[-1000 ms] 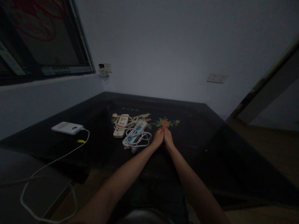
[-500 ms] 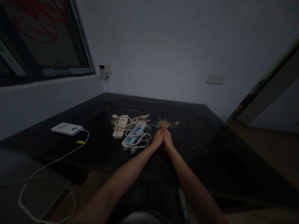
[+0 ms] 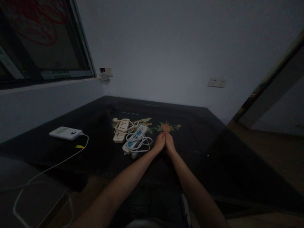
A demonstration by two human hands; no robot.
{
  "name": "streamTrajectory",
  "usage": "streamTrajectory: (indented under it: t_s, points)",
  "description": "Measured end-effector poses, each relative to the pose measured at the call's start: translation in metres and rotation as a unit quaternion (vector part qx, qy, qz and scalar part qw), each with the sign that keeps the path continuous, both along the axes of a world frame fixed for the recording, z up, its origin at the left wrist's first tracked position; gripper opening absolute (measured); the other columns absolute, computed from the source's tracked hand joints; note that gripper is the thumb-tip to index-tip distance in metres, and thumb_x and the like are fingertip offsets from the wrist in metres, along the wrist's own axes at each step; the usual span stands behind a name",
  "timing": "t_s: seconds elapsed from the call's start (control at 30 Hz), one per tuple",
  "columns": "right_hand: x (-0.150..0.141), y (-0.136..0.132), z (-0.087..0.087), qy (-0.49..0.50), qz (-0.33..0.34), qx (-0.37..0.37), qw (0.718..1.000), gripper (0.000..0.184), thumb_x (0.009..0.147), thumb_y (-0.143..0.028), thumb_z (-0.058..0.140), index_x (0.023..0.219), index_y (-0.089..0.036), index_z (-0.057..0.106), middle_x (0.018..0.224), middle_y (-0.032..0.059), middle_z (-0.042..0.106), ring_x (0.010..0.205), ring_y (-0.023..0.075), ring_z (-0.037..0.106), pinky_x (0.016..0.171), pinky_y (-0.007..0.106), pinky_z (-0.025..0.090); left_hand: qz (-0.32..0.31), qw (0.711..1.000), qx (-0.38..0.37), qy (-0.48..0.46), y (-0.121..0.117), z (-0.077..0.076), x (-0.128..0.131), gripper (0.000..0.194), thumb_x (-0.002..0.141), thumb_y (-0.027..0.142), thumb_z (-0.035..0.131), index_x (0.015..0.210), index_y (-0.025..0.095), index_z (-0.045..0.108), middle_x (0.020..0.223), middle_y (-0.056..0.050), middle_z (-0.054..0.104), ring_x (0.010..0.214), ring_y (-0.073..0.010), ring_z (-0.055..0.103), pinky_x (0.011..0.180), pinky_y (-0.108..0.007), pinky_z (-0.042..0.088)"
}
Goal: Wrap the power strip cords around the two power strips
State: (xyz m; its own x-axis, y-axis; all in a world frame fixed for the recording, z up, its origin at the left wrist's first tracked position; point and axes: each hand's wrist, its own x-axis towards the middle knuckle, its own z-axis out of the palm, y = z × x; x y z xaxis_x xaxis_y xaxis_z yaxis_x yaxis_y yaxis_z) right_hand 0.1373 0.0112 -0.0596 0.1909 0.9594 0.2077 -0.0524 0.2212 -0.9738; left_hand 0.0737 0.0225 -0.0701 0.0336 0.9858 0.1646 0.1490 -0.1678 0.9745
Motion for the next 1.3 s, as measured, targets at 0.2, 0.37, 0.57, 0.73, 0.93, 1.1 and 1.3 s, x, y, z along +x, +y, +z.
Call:
streamTrajectory:
  t_s: [0.2,0.37,0.57,0.73,0.93,1.1,1.3]
  points:
    - [-0.0007,0.0012,-0.0008,0.001,-0.001,0.0,1.0,0.038,0.078,-0.052,0.048,0.066,-0.021,0.064,0.071,0.0051,0.068,0.074,0.0208,0.062,0.077,0.032,0.046,0.008,1.0,-0.003,0.004,-0.0004,-0.0006,-0.0004,0.028,0.092,0.019,0.042,0.087,0.011,0.068,0.091,-0.01,0.071,0.09,-0.0189,0.065,0.089,-0.035,0.048]
    - [-0.0005,0.0026,-0.0013,0.002,-0.005,0.003,1.0,0.037,0.078,-0.052,0.048,0.065,-0.021,0.064,0.07,0.0043,0.068,0.074,0.0203,0.062,0.077,0.032,0.046,0.01,1.0,-0.006,0.01,-0.0015,0.0027,-0.0007,0.029,0.089,0.017,0.04,0.087,0.011,0.068,0.092,-0.011,0.072,0.093,-0.0208,0.065,0.092,-0.035,0.046]
    - [-0.0005,0.0032,-0.0031,0.006,-0.006,-0.001,1.0,0.038,0.079,-0.052,0.048,0.067,-0.021,0.065,0.073,0.0056,0.069,0.075,0.0204,0.062,0.077,0.032,0.046,-0.001,1.0,-0.003,0.007,-0.003,0.0052,-0.001,0.031,0.09,0.018,0.039,0.087,0.011,0.068,0.096,-0.012,0.072,0.095,-0.0208,0.065,0.091,-0.033,0.047]
    - [-0.0001,0.0036,-0.0033,0.001,-0.007,0.0,1.0,0.038,0.078,-0.054,0.049,0.067,-0.021,0.065,0.072,0.0054,0.069,0.075,0.0203,0.062,0.077,0.032,0.046,-0.002,1.0,-0.004,0.001,-0.003,0.0056,-0.0007,0.03,0.09,0.018,0.039,0.086,0.011,0.068,0.094,-0.011,0.072,0.095,-0.0204,0.065,0.092,-0.033,0.046]
    - [-0.0004,0.0026,-0.0018,-0.004,-0.012,0.003,1.0,0.04,0.078,-0.054,0.048,0.066,-0.02,0.064,0.071,0.0052,0.068,0.074,0.0206,0.061,0.076,0.032,0.046,-0.003,1.0,-0.008,-0.001,-0.0036,0.0054,-0.0004,0.029,0.091,0.017,0.04,0.087,0.01,0.068,0.093,-0.012,0.071,0.092,-0.0195,0.064,0.09,-0.034,0.047]
    - [-0.0004,0.0008,-0.0001,-0.005,-0.012,0.003,1.0,0.039,0.078,-0.054,0.048,0.066,-0.02,0.065,0.071,0.0056,0.068,0.074,0.0208,0.061,0.077,0.033,0.045,-0.005,1.0,-0.013,-0.003,-0.0034,0.0033,0.0003,0.023,0.093,0.031,0.051,0.098,0.011,0.063,0.1,-0.008,0.067,0.093,-0.018,0.063,0.087,-0.04,0.05]
    - [0.0005,0.0013,-0.001,-0.002,-0.009,-0.002,1.0,0.041,0.076,-0.057,0.049,0.066,-0.02,0.065,0.07,0.0048,0.068,0.074,0.0207,0.061,0.075,0.031,0.046,-0.016,1.0,-0.023,0.008,-0.0019,0.0019,0.0006,0.027,0.092,0.036,0.052,0.098,0.012,0.062,0.097,-0.006,0.065,0.088,-0.0174,0.063,0.082,-0.038,0.052]
